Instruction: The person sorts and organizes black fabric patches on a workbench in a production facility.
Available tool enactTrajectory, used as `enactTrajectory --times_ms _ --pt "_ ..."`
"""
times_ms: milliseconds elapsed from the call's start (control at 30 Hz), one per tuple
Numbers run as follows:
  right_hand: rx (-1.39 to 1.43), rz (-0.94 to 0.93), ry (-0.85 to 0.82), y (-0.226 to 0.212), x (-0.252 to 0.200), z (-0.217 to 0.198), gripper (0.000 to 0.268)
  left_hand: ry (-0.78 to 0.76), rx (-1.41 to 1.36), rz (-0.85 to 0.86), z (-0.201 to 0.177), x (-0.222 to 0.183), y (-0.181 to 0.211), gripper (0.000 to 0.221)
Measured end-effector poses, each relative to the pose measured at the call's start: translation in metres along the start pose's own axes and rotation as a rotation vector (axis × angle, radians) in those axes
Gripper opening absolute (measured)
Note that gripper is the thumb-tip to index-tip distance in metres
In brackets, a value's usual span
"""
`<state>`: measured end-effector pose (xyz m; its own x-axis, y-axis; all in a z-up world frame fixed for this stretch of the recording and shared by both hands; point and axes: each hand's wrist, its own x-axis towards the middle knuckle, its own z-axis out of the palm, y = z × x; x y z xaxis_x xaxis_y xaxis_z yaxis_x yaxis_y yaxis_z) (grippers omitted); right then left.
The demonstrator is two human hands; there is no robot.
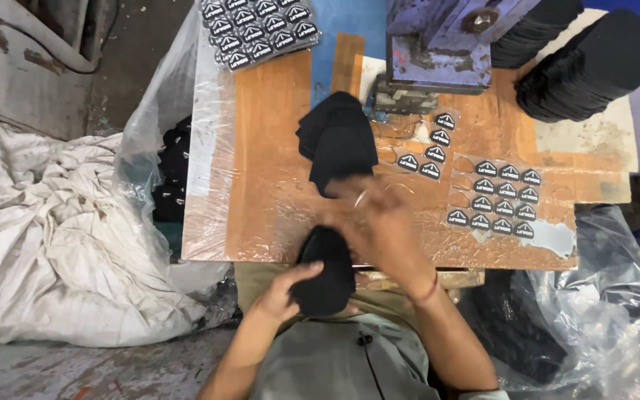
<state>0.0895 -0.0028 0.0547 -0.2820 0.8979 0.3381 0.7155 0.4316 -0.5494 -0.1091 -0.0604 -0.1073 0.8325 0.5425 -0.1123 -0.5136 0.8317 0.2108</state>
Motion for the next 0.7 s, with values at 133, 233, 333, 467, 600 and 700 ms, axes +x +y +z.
enactTrajectory --times_ms 133,233,333,467,600,700 --pt "-0.272 0.191 0.133 0.038 0.019 0.028 0.06 -0.006 0.081 0.138 0.043 -0.006 0.016 0.072" --pt "-0.36 0.291 0.171 0.054 0.013 0.039 0.077 -0.04 0.101 0.394 0.051 -0.004 0.029 0.074" --pt "-0.205 0.277 0.184 0.052 -0.011 0.029 0.058 -0.01 0.021 0.501 0.059 -0.004 0.04 0.066" --pt "0.495 0.506 0.093 0.036 -0.056 0.015 0.039 0.183 0.098 0.503 0.047 -0.003 0.042 0.059" --pt "0.904 0.614 -0.027 0.006 -0.054 0.005 0.041 0.308 0.151 0.402 0.003 0.0 0.02 0.062" --pt "0.608 0.539 -0.1 -0.01 -0.04 0.016 0.042 0.192 0.039 0.259 -0.08 0.0 -0.024 0.062"
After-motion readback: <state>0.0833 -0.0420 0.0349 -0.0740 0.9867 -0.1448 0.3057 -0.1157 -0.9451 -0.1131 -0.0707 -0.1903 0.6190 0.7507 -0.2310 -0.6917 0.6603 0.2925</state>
